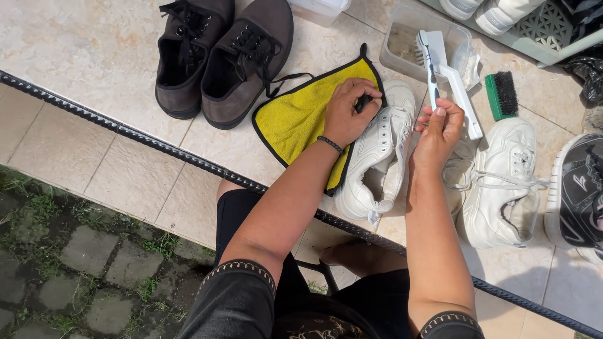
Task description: Cleaning the exterior of a white sneaker using a toothbrush and a microfiber cloth.
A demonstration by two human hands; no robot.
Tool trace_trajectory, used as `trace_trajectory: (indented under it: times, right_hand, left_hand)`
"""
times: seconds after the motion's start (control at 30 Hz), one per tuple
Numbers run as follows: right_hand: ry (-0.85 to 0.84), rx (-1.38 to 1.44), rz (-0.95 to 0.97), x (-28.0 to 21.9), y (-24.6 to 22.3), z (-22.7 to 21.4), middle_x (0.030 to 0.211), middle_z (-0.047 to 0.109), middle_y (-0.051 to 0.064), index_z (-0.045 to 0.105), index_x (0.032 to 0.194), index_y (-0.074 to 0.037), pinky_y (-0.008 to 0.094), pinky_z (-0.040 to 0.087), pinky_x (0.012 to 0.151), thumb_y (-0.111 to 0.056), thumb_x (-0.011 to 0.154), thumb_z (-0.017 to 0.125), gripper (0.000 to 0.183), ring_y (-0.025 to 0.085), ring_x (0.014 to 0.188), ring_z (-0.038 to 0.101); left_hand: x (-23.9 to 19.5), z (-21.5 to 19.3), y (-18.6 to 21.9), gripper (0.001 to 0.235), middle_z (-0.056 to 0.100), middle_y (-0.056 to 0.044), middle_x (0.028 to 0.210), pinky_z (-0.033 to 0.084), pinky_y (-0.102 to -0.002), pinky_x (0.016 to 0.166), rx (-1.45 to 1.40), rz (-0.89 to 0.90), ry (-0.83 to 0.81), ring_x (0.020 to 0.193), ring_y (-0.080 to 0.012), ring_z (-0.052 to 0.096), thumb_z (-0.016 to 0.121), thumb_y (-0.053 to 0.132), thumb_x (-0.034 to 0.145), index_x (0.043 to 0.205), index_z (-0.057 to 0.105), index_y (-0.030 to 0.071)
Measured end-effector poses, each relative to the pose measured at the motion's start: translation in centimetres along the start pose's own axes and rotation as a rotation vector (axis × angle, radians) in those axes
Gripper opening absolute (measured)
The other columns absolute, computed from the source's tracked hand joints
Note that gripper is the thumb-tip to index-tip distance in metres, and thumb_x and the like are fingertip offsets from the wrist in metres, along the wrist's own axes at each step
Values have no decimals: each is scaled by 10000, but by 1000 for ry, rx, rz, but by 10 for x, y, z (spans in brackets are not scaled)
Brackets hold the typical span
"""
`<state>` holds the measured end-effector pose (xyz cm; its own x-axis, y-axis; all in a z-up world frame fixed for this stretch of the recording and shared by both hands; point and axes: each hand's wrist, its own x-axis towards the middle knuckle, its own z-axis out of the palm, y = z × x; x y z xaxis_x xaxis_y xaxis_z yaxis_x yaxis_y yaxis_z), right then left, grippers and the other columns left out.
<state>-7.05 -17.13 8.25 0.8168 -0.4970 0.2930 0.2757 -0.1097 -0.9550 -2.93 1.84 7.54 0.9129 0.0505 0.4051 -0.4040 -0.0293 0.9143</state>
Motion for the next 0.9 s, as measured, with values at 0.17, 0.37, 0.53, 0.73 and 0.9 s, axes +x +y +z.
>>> trace_trajectory:
  times: [0.17, 0.37, 0.53, 0.73, 0.9]
  right_hand:
    - [12, 19, 51, -9, -3, -5, 884, 614, 80, 552, 1236, -110, 171, 506, 608, -158, 1131, 453, 153, 85, 703, 566]
    - [41, 32, 70, -11, 2, -10, 852, 601, 78, 563, 1231, -103, 192, 512, 599, -150, 1117, 480, 149, 95, 685, 558]
    - [82, 76, 65, -11, 0, -9, 822, 588, 75, 573, 1217, -112, 196, 509, 585, -159, 1112, 500, 136, 96, 660, 554]
    - [61, 44, 114, -14, 3, -11, 807, 604, 98, 583, 1208, -117, 208, 503, 556, -127, 1106, 511, 125, 116, 644, 562]
    - [1, 51, 150, -17, -12, -6, 872, 595, 61, 468, 1389, -154, 220, 517, 652, -102, 1135, 476, 259, 102, 727, 547]
  left_hand:
    - [-7, -4, 7, 239, 617, 14, 1247, 335, -431, 1050, -10, 149, -138, 1208, -265, 545, 840, 406, 838, 1012, 746, 270]
    - [-13, -12, 31, 418, 485, -35, 1468, 100, -524, 1131, 47, 256, -396, 1397, -285, 352, 868, 571, 801, 1145, 780, 352]
    - [-14, -12, 28, 344, 473, -50, 1485, 80, -549, 1137, 83, 247, -476, 1413, -304, 329, 860, 594, 792, 1008, 797, 334]
    - [-8, -7, 75, 568, 555, -168, 1314, 328, -689, 1099, 222, 43, -518, 1315, -475, 459, 879, 623, 692, 852, 644, 132]
    - [1, 4, 103, 624, 403, -269, 1450, 352, -854, 953, 622, -188, -648, 1398, -607, 315, 911, 642, 601, 869, 658, 138]
